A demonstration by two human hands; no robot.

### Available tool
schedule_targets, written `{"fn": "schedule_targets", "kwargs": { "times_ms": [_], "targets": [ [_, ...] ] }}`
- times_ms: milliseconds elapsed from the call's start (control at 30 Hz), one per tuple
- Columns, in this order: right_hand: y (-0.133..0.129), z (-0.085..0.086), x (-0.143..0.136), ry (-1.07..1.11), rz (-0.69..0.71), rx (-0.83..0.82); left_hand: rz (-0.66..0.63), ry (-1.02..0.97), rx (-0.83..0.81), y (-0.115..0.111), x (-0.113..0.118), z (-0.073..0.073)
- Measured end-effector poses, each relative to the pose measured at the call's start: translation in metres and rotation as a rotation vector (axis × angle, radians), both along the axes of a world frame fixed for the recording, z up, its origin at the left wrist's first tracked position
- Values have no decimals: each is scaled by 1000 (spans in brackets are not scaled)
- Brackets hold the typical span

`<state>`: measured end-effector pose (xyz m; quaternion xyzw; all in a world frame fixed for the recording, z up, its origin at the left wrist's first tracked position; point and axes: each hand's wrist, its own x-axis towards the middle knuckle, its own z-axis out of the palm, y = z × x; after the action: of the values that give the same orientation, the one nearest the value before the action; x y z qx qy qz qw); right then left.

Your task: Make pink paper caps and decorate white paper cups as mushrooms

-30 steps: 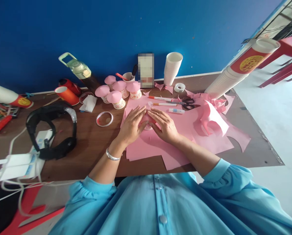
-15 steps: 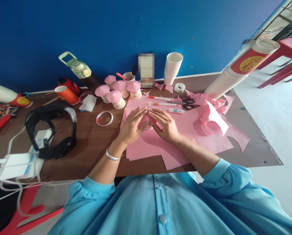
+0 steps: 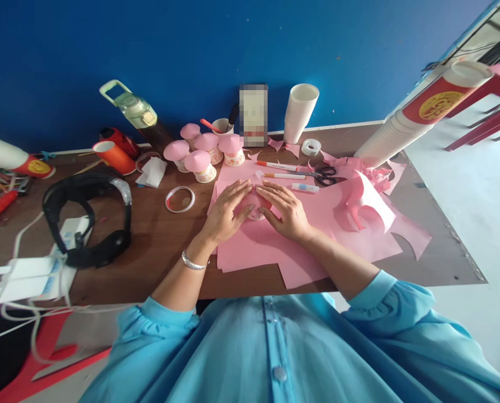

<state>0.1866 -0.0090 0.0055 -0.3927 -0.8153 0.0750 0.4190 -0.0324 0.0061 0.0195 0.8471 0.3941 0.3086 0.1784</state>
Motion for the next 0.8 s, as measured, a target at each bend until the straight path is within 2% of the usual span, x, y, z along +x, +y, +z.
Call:
{"fn": "schedule_targets", "kwargs": {
  "times_ms": [100,167,333,433,567,667,800],
  "targets": [
    [1,0,0,3,1,-7,-5,-63,-17,-1,0,2],
    [0,0,1,9,-2,-34,24,-149,-88,0,-2,2],
    [1,1,5,47,9,-14,91,-346,-295,10,-14,-14],
    [2,2,7,39,-3,-12,50,-279,-350,13,-19,-20],
    [2,4,5,-63,31,-13,4,-58,-367,9,-14,-14],
    [0,4,-1,-168,47,6,27,-4,-344,6,-6,-13],
    [-1,3,-10,-233,69,46,66,46,-265,8,2,-19]
  ]
}}
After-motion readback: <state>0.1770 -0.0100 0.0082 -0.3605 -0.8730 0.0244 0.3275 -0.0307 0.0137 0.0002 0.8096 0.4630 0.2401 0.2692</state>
